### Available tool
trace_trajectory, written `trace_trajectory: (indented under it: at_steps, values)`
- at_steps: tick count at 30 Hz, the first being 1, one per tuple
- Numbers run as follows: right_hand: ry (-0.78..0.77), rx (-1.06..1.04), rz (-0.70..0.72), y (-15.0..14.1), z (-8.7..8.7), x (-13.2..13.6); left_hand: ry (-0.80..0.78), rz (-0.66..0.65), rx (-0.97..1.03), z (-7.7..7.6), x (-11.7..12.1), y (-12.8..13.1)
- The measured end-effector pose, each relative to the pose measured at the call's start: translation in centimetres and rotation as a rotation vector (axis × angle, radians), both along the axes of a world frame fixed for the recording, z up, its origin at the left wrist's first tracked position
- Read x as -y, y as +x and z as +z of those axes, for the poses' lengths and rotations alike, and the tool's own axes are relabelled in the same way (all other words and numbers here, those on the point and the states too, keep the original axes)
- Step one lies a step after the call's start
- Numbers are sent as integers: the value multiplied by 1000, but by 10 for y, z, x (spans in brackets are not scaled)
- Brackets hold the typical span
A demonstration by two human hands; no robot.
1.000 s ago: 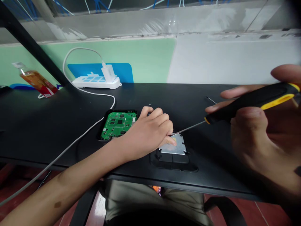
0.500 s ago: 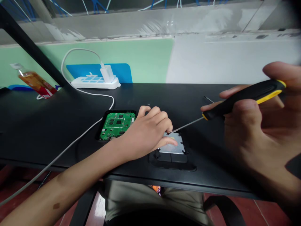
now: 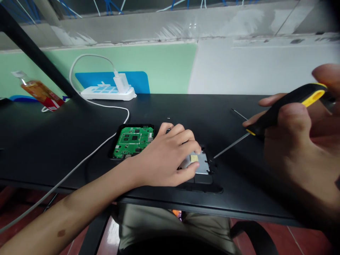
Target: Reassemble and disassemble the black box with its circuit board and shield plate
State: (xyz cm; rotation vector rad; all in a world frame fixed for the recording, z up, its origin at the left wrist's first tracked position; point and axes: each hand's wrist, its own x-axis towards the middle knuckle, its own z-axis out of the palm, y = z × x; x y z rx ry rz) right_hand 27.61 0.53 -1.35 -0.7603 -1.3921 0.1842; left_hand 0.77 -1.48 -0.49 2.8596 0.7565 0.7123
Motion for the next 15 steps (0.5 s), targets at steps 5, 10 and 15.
trace_trajectory:
  at_steps: [5,10,15]
  values:
    - [29,140,5,-8,4,4,3,-99,-37,1,1,0]
    - [65,146,32,-15,5,5,-21,-152,-35,2,2,0]
    - [58,190,62,-16,6,7,-22,-169,-28,3,2,1]
